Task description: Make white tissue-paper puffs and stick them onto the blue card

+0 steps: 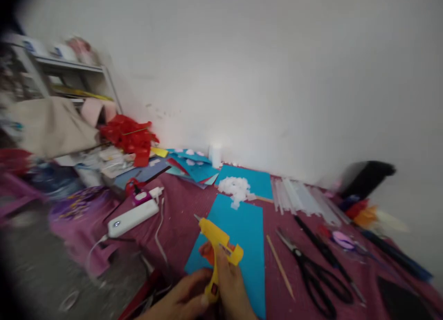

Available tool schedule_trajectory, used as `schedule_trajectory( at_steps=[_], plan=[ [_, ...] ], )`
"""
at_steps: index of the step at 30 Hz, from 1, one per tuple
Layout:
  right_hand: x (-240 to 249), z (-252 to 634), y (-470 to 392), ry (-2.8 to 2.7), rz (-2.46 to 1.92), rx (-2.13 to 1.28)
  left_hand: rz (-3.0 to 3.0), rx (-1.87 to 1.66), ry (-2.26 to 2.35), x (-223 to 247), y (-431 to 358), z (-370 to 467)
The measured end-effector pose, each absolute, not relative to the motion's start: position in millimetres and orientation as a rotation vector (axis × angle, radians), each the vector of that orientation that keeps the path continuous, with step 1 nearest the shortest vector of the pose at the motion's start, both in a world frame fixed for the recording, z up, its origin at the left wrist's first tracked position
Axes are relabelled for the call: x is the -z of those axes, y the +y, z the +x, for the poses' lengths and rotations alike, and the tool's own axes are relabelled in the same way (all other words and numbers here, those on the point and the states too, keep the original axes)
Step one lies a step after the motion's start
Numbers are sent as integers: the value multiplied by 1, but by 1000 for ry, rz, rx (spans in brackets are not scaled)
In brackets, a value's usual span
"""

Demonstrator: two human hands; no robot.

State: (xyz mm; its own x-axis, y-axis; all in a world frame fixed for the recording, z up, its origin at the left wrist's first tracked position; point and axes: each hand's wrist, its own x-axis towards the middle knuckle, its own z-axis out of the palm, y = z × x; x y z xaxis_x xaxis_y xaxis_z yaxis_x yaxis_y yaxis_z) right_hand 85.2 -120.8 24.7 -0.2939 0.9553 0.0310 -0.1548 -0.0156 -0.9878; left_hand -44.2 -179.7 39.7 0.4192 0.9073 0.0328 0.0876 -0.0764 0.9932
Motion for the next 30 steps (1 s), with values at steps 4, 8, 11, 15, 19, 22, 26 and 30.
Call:
schedule_trajectory(
  at_steps=[4, 8, 11, 15, 19, 22, 26, 30],
  plan=[
    [-30, 57, -130, -1467, -657, -1597, 1214, -1068, 1223, -41, -198, -39],
    [-37, 51, -122, -1800, -378, -1761, 1255, -1069, 1501, -60, -213, -85],
    [-36, 75, -95, -1907, -506, -1702, 1391, -1043, 1910, -97, -204, -159],
    [-23, 122, -46, -1894, -721, -1623, 1821, -795, 2658, -191, -157, -270],
    [-1, 152, -13, -1659, -881, -1591, 1964, -172, 3224, -254, -105, -314],
    [11, 160, -4, -1554, -939, -1584, 1969, 18, 2955, -223, -75, -292],
    [17, 162, -3, -1551, -960, -1584, 1970, 110, 2664, -120, -32, -243],
    [16, 163, -5, -1603, -998, -1544, 1948, 113, 2508, -52, 9, -225]
  ],
)
